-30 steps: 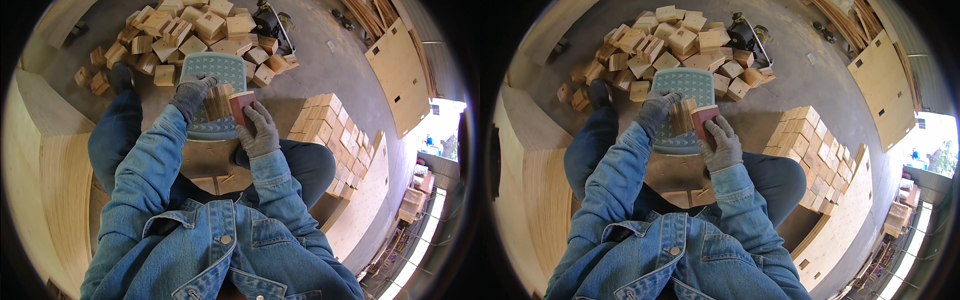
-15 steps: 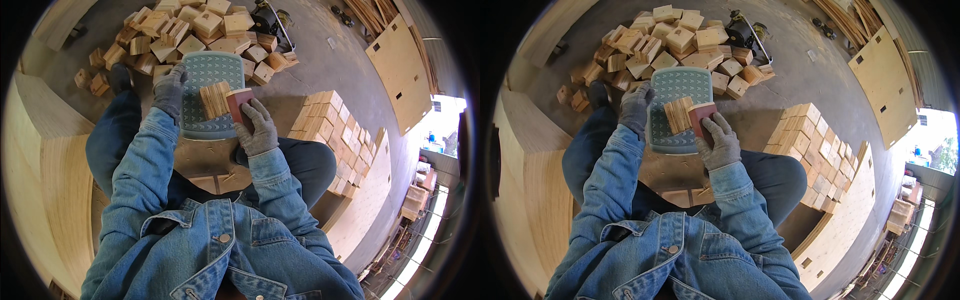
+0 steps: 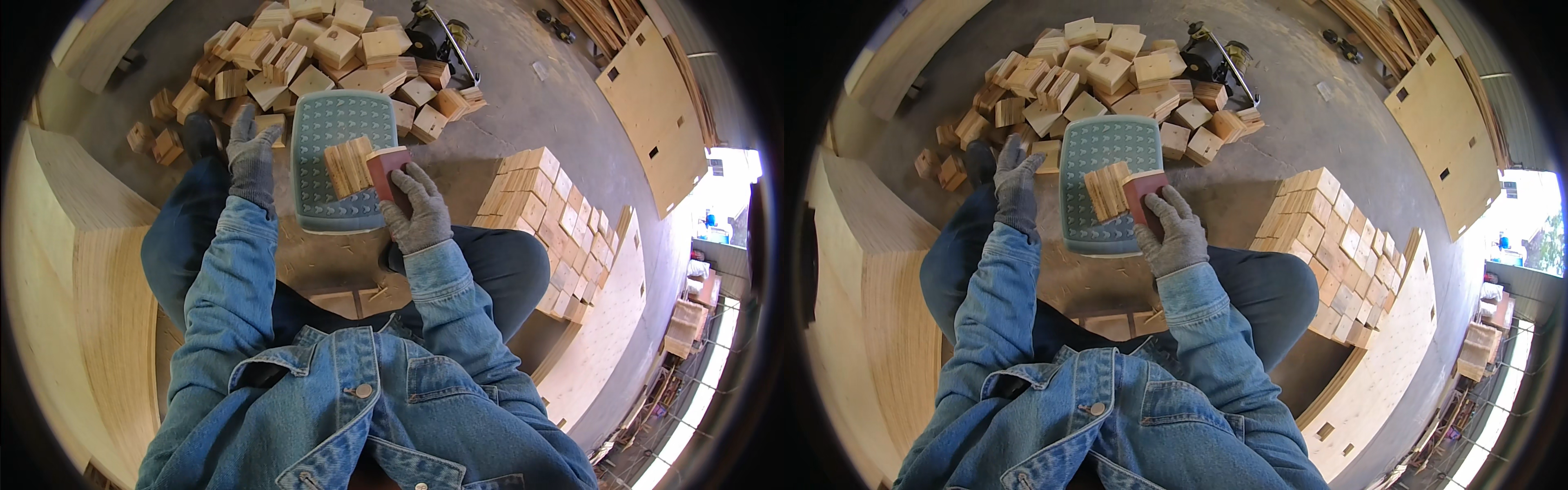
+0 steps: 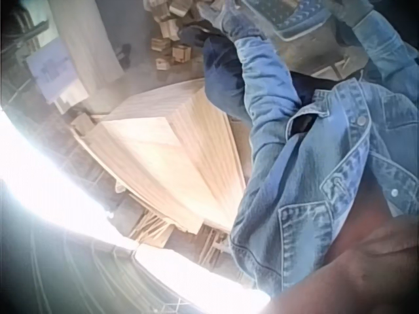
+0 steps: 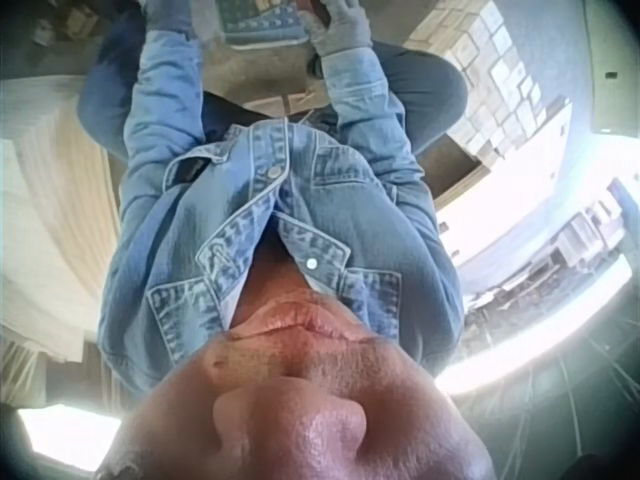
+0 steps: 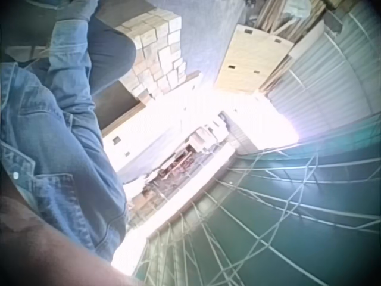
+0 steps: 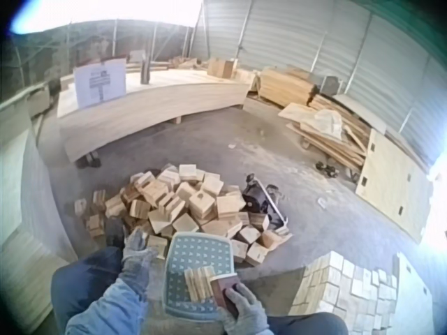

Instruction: The person sits on the floor and sands small wooden blocks using a sanding block. They hold each block in one hand and rub the sanding block over its surfaces, then place the finished block into a nearby stack.

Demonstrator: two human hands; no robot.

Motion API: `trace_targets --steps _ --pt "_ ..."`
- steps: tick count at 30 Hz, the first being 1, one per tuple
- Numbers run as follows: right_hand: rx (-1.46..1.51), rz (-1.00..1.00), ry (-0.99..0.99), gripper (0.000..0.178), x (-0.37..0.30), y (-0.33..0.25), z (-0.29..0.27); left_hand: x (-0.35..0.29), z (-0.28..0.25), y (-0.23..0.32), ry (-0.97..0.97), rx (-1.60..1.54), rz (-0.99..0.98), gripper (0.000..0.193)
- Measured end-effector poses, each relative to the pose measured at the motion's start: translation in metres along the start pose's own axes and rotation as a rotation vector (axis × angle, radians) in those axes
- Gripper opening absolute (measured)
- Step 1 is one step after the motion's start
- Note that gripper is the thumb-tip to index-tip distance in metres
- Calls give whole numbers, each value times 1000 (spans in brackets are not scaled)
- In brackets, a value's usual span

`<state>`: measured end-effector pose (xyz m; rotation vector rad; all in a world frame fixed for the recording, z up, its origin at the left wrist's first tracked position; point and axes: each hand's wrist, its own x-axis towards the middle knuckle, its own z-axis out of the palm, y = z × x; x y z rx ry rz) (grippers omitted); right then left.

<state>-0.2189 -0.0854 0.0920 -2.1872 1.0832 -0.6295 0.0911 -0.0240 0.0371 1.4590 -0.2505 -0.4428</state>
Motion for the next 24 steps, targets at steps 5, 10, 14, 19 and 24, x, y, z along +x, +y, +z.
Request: trace_targets --steps 5,10,14,19,24 --pt "-16 17 -7 56 2 -3 -3 -18 19 27 -248 29 -126 33" --pt "-47 13 -26 56 3 -5 -5 -8 43 35 -539 282 -134 37" --pt "-52 24 -42 56 3 -6 -7 1 71 44 -862 577 -203 45" --pt "-60 45 -87 57 5 -8 -10 9 86 27 -872 862 -161 55" --pt "-60 48 -111 59 6 -8 -11 5 92 29 -861 868 -118 47"
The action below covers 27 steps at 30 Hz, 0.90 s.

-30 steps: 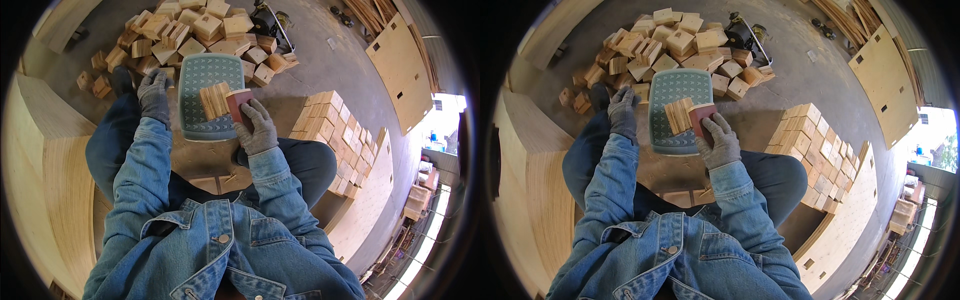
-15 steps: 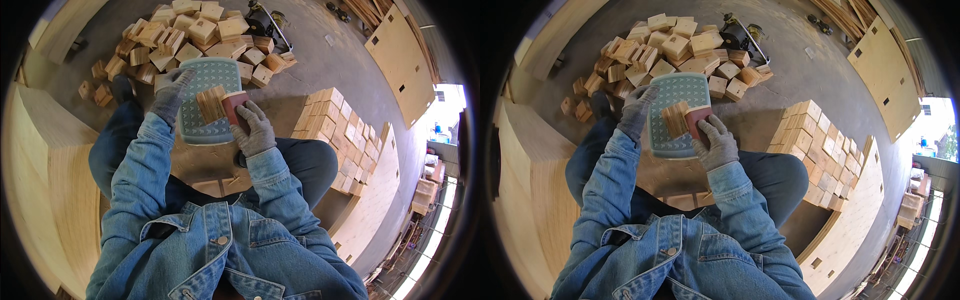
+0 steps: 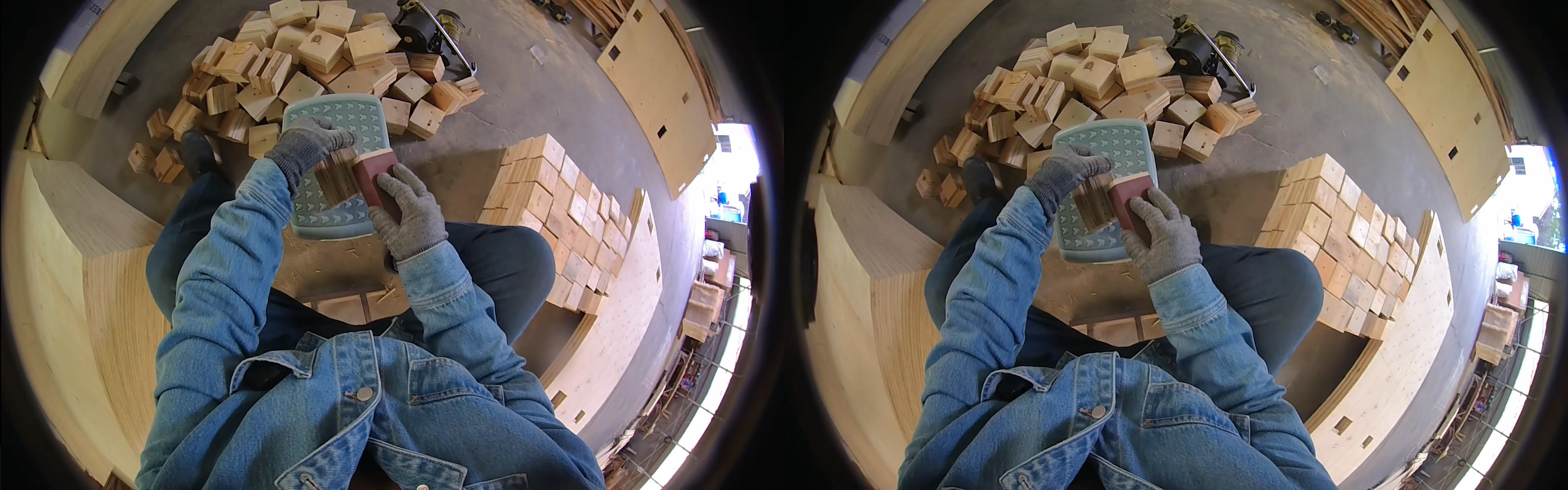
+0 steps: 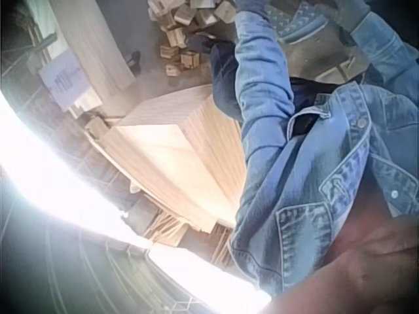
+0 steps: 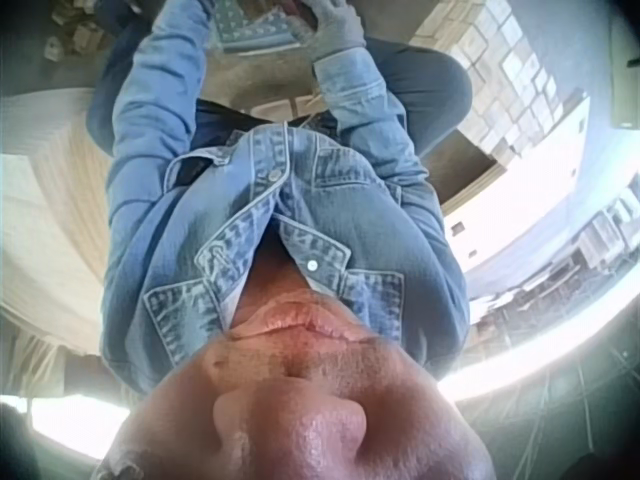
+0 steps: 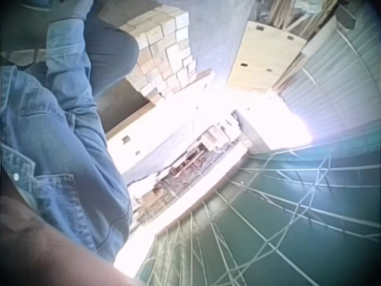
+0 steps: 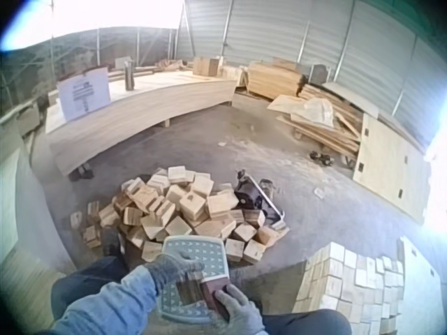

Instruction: The person sits on the floor and sands small wooden blocks using a sanding block. They hold each block in one hand and rub the sanding block over its surfaces, then place the finished block into a nearby stack.

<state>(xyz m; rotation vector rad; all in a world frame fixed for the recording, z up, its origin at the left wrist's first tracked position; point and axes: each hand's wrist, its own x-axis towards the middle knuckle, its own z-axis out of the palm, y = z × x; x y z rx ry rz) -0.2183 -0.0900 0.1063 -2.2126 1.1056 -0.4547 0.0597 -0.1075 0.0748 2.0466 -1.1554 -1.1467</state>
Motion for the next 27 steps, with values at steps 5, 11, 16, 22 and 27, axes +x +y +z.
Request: trace_targets --steps 5,11,16,22,27 --pt "9 16 -17 59 0 0 -1 11 -2 -23 7 -169 -64 30" --pt "6 6 -17 57 1 0 -3 -2 -5 -15 -17 -375 -60 34" --pt "0 3 -20 57 2 -3 -3 -1 -1 -10 -35 -177 17 40" --pt "10 0 -11 58 1 2 0 -1 -6 3 -85 -30 64 39" --pt "19 -2 -14 58 2 0 1 12 -9 -2 -128 82 65 35"
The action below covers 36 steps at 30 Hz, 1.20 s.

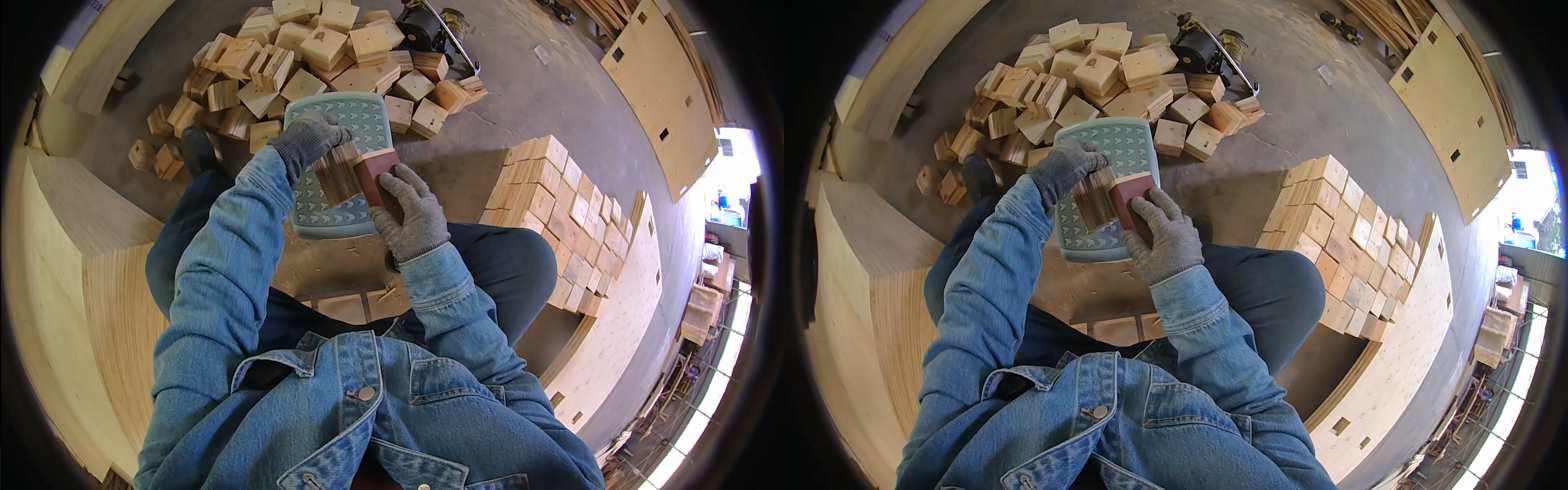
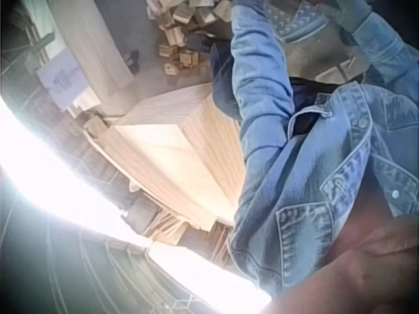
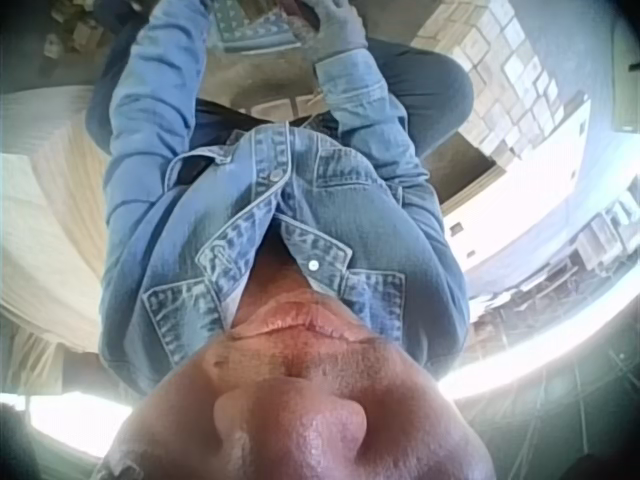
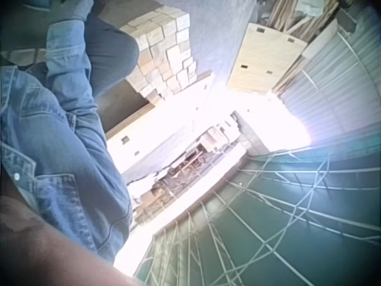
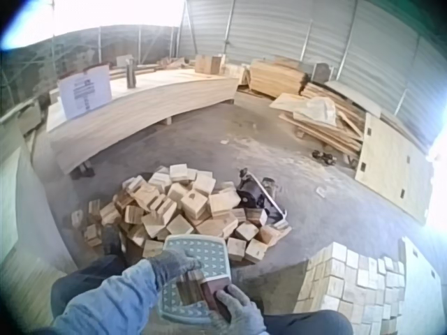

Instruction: The person sits on the floor and sands small wooden blocks using a sanding block. They hold each block in one hand and rub the sanding block over its surfaces, then place the finished block into a nearby stack.

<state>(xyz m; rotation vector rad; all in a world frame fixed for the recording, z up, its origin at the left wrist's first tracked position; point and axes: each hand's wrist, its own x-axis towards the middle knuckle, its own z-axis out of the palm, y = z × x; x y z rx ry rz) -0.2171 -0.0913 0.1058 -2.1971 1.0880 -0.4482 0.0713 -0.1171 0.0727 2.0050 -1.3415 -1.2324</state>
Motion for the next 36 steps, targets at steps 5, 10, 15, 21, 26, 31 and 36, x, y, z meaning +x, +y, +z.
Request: trace_targets --steps 5,10,15,21,26,31,36 --pt "6 -3 -2 57 1 -1 0 15 7 -29 153 135 210 32" --pt "13 -8 10 56 1 -1 -2 -3 -3 -39 200 -443 -88 30" --pt "21 -6 21 55 1 -1 1 -23 -2 -39 162 -633 -43 28" --pt "20 -9 23 54 2 -3 0 -20 11 -38 59 -467 -9 26" --pt "1 -8 4 57 3 -6 -5 -13 10 -44 69 -331 16 37" --pt "33 -1 10 56 1 -2 -2 -8 19 -58 343 -240 -54 34" --pt "11 20 -8 56 1 -6 -3 -35 2 -84 447 -601 -108 35"
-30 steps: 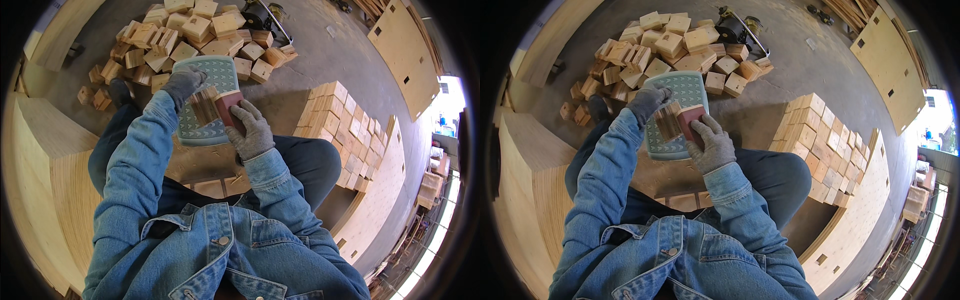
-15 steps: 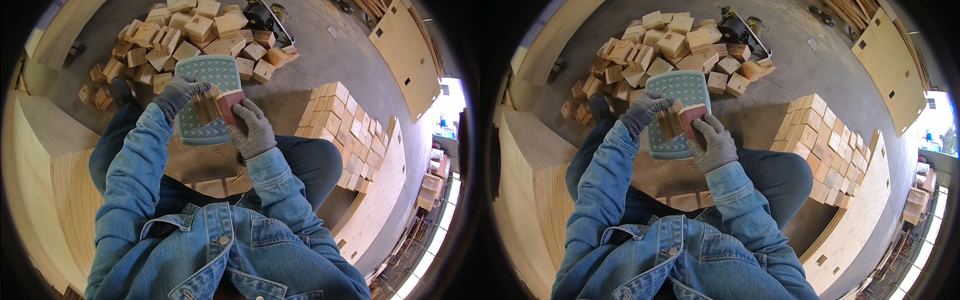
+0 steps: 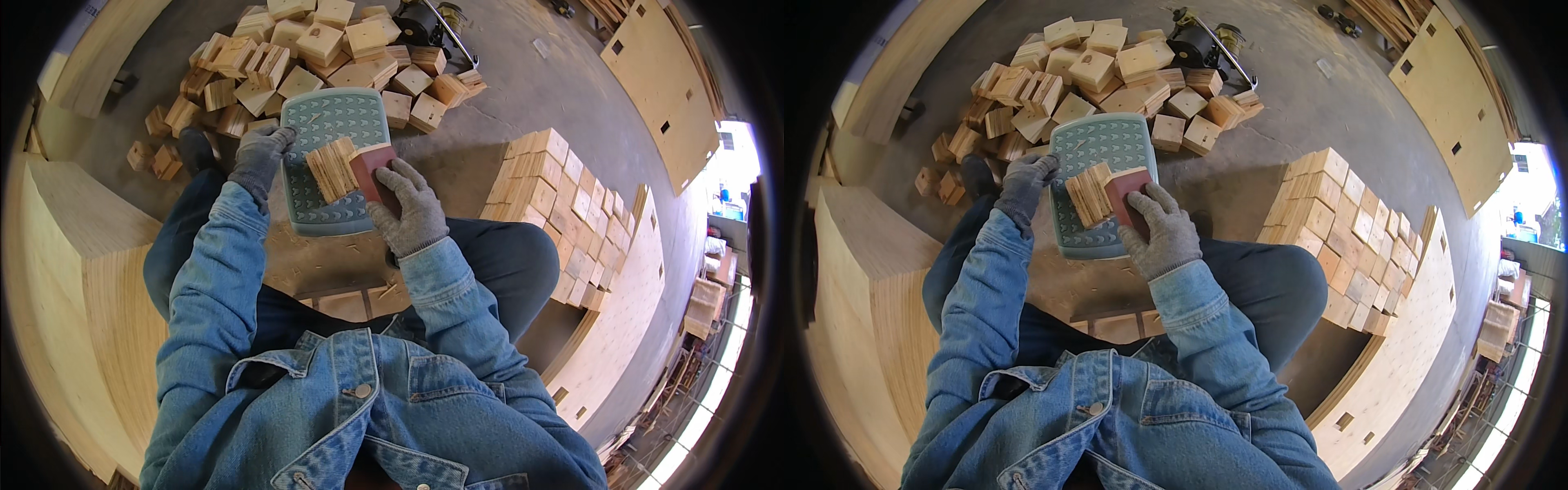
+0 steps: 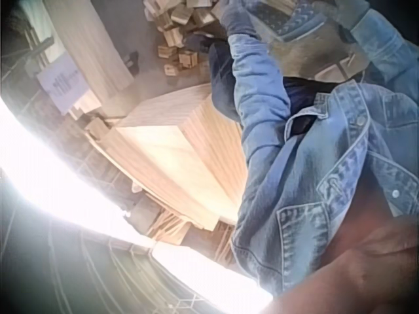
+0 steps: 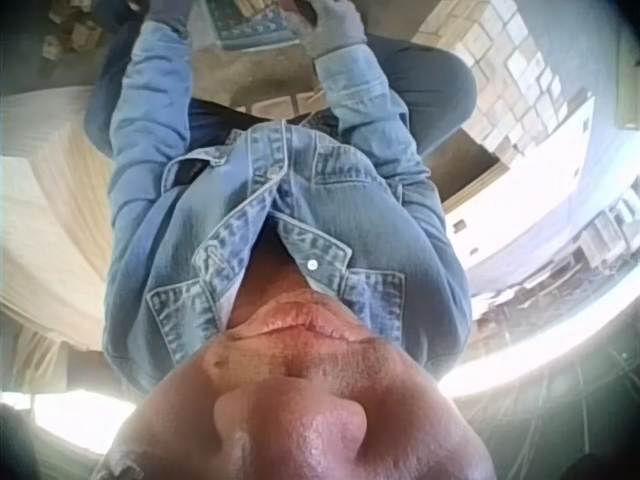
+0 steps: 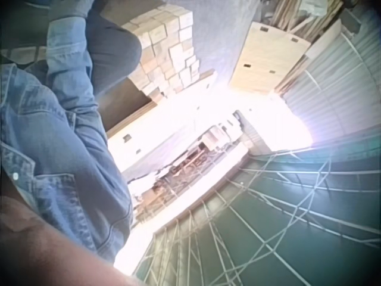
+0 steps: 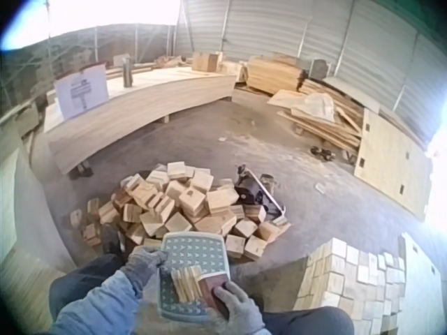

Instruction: The person sits on the floor and sands small wooden blocks using a sanding block. They hold each block in one hand and rub the sanding block over its surfaces, then place the finished block into a nearby stack.

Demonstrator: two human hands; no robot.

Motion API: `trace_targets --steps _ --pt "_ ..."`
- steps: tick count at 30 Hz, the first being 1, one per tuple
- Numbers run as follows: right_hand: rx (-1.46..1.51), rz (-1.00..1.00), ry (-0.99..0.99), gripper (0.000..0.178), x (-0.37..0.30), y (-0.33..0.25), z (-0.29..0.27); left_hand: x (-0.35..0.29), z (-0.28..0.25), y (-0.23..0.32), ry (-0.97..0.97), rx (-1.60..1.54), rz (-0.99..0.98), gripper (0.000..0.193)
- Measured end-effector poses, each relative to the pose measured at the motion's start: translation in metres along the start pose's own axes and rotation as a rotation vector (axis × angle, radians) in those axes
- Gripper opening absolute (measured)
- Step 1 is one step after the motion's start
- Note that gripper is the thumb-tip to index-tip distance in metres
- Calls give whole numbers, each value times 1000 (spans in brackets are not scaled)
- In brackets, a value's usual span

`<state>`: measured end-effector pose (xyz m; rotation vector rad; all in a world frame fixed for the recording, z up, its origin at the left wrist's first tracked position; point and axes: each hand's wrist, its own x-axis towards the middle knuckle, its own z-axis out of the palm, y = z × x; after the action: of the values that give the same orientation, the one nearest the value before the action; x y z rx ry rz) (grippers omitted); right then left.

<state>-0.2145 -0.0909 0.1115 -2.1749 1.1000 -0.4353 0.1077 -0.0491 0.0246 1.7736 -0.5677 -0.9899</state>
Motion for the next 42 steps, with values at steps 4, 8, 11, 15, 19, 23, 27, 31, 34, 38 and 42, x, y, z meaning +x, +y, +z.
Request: trace_targets --steps 4,8,11,15,19,23,27,31,34,38,42 --pt "-8 13 3 55 0 0 -1 -17 -5 15 149 -167 -169 35" --pt "33 -7 26 55 1 0 7 -18 -23 -22 110 -115 -27 31" --pt "52 -25 50 55 1 2 10 -26 -9 -49 153 63 397 34" --pt "82 -8 77 55 -2 8 9 -63 6 -7 -23 26 -35 49" --pt "130 -18 94 55 -1 8 13 -79 13 -10 -112 99 304 96" --pt "132 -40 112 53 -1 8 13 -79 21 -13 -201 324 331 131" --pt "-48 -88 102 53 -3 1 7 -93 42 -4 -178 452 317 131" --pt "-216 -178 48 56 -9 -21 1 -69 66 -40 -378 -341 142 118" --pt "-286 -205 60 54 -12 -19 6 -72 68 -38 -375 -247 206 102" --pt "-264 -220 119 54 -1 -16 16 -74 69 -40 -319 -63 297 93" --pt "-403 -187 79 50 44 -37 21 -67 70 -53 -278 49 378 89"
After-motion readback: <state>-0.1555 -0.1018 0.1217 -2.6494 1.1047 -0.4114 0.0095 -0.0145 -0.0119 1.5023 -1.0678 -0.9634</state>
